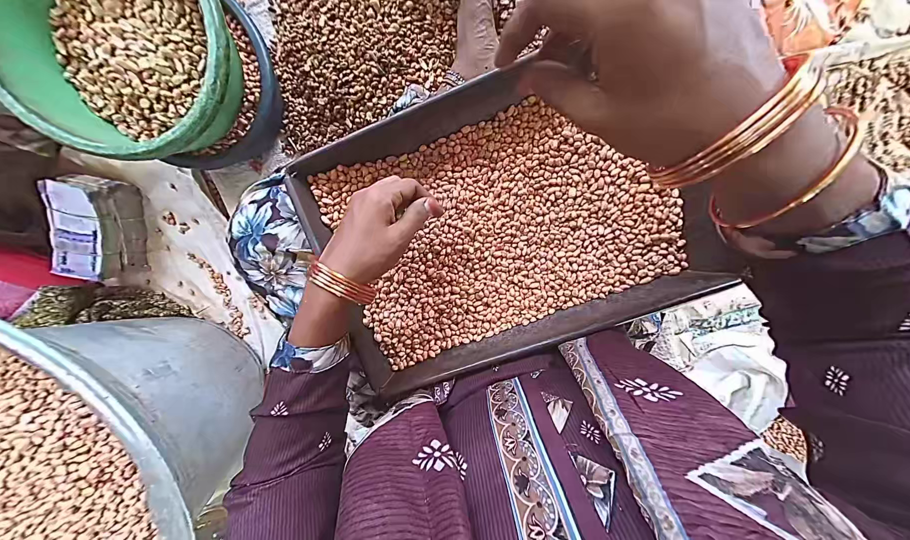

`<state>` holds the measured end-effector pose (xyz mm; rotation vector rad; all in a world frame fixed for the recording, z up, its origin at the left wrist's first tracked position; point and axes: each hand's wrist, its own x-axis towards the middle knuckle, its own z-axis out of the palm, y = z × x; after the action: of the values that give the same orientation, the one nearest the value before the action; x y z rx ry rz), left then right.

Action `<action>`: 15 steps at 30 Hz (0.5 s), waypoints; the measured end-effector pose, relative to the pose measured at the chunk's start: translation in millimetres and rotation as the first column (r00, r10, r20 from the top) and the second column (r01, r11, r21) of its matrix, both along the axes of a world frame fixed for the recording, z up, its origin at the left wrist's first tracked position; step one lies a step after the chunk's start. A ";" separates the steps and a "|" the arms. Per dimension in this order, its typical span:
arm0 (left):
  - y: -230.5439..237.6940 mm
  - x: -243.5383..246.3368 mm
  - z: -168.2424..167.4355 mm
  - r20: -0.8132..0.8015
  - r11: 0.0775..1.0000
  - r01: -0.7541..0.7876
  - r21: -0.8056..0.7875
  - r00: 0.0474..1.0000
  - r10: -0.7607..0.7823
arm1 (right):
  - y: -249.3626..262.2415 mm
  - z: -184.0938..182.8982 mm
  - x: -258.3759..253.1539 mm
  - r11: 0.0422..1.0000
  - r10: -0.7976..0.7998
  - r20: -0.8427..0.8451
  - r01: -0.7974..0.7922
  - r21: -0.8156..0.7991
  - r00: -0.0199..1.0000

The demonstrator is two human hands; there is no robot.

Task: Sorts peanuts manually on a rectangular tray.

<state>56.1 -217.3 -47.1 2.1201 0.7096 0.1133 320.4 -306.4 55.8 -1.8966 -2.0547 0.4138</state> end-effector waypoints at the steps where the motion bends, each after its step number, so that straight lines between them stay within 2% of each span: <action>1: -4.2 -8.9 -1.9 0.006 0.999 0.024 0.029 1.000 -0.025 | -2.6 -6.7 4.0 0.997 0.042 0.027 -0.040 -0.064 0.999; 3: -15.4 -24.1 -1.3 -0.016 0.996 0.068 0.059 0.998 -0.067 | -8.1 -25.1 14.3 0.982 0.109 0.053 -0.099 -0.161 0.993; 7: -34.2 -53.7 -0.5 -0.082 0.975 0.188 0.115 0.980 -0.179 | -20.4 -44.4 27.5 0.952 0.108 0.045 -0.090 -0.293 0.993; 11: -54.8 -72.7 -0.8 -0.086 0.942 0.318 0.107 0.947 -0.310 | -28.7 -54.1 28.2 0.952 0.145 -0.006 -0.141 -0.272 0.989; 15: -73.9 -81.9 -5.6 -0.179 0.927 0.329 0.179 0.938 -0.299 | -41.9 -74.4 -10.4 0.904 0.334 -0.171 -0.366 -0.221 0.927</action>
<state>-25.7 -291.1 -52.7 2.4340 0.4461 -0.1551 310.0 -348.3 -18.6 -1.5650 -2.3482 0.8969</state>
